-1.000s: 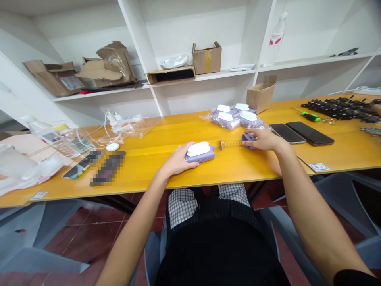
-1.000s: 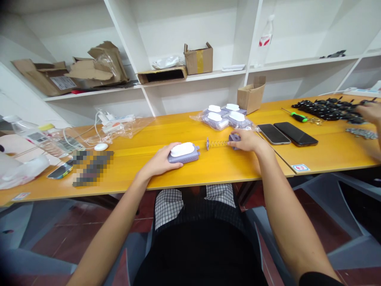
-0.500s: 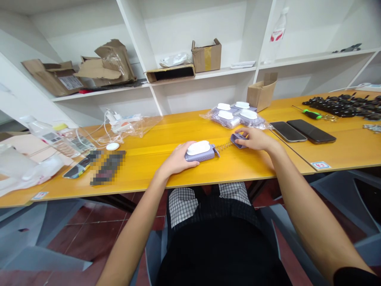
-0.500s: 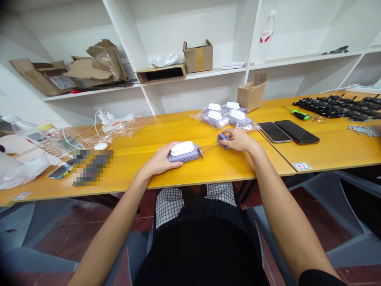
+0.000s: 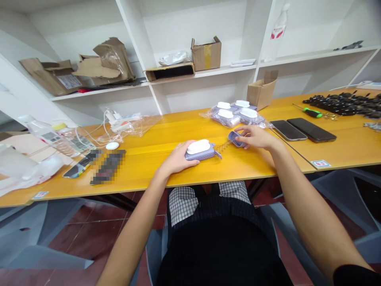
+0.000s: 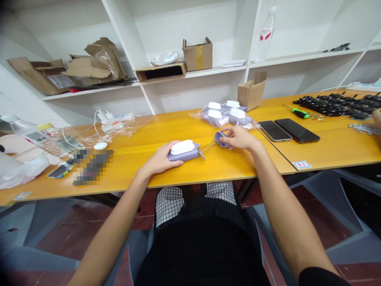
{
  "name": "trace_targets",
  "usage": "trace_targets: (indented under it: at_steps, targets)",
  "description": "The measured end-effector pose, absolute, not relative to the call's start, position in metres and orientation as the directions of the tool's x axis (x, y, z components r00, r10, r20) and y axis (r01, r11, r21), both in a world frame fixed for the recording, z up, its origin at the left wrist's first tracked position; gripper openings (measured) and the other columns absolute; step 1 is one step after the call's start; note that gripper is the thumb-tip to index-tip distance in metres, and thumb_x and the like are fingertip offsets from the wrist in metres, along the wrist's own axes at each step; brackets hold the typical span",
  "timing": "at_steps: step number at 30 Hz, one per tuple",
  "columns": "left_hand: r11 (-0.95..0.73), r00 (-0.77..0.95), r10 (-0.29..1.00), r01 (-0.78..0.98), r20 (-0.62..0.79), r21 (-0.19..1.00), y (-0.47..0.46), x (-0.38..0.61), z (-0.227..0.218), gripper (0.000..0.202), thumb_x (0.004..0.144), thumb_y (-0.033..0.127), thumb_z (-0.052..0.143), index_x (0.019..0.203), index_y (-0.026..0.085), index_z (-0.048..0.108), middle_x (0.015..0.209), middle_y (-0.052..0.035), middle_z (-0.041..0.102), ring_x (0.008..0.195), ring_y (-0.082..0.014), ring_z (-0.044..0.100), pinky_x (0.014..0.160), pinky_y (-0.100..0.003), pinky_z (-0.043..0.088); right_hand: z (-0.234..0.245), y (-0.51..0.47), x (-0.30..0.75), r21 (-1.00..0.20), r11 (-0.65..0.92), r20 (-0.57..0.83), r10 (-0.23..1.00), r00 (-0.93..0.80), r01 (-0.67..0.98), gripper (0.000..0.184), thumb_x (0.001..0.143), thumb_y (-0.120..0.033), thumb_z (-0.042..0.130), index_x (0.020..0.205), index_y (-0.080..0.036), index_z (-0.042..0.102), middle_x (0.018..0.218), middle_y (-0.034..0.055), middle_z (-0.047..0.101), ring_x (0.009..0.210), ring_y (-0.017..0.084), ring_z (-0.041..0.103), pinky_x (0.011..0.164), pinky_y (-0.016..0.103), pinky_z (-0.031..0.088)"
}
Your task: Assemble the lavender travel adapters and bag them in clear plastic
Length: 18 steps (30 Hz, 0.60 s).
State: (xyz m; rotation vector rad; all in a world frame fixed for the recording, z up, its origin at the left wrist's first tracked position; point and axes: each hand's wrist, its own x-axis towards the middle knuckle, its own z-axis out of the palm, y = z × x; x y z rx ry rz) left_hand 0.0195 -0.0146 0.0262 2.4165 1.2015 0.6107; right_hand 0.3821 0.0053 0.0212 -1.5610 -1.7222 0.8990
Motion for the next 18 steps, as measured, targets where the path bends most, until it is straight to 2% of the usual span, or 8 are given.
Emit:
trace_targets:
  at_steps: [5, 12, 15, 18]
  targets:
    - [-0.566, 0.543, 0.813, 0.652, 0.210, 0.504, -0.013, 0.019, 0.025, 0.074, 0.080, 0.043, 0.078, 0.147, 0.029, 0.049, 0.145, -0.0089, 0.060, 0.131, -0.0354, 0.056, 0.112, -0.055, 0.046, 0.022, 0.005, 0.378, -0.782, 0.003, 0.013, 1.000, 0.012, 0.624, 0.048, 0.092, -0.030, 0.076, 0.137, -0.017, 0.065, 0.102, 0.0114, 0.076, 0.057, 0.017, 0.072, 0.052, 0.029, 0.063]
    - [-0.572, 0.548, 0.808, 0.647, 0.215, 0.503, -0.013, 0.019, 0.025, 0.075, 0.080, 0.043, 0.078, 0.147, 0.030, 0.049, 0.146, -0.0085, 0.060, 0.132, -0.0355, 0.056, 0.112, -0.056, 0.046, 0.024, 0.003, 0.369, -0.708, -0.017, 0.063, 0.994, 0.086, 0.706, 0.045, 0.092, -0.032, 0.075, 0.133, -0.016, 0.067, 0.100, 0.0097, 0.078, 0.047, 0.013, 0.068, 0.051, 0.026, 0.057]
    - [-0.573, 0.550, 0.808, 0.648, 0.213, 0.501, -0.013, 0.019, 0.025, 0.074, 0.080, 0.044, 0.079, 0.147, 0.030, 0.049, 0.145, -0.0084, 0.060, 0.131, -0.0348, 0.057, 0.112, -0.055, 0.046, 0.025, 0.001, 0.357, -0.681, 0.012, 0.081, 0.995, 0.059, 0.732, 0.044, 0.092, -0.031, 0.075, 0.132, -0.014, 0.067, 0.098, 0.0093, 0.078, 0.046, 0.012, 0.067, 0.052, 0.026, 0.056]
    - [-0.578, 0.552, 0.804, 0.644, 0.219, 0.500, -0.013, 0.019, 0.025, 0.074, 0.080, 0.043, 0.079, 0.147, 0.030, 0.049, 0.146, -0.0081, 0.059, 0.131, -0.0341, 0.056, 0.113, -0.053, 0.046, 0.026, -0.003, 0.340, -0.674, 0.087, 0.083, 0.996, -0.042, 0.734, 0.048, 0.092, -0.035, 0.074, 0.134, -0.013, 0.066, 0.096, 0.0089, 0.077, 0.046, 0.012, 0.066, 0.053, 0.027, 0.055]
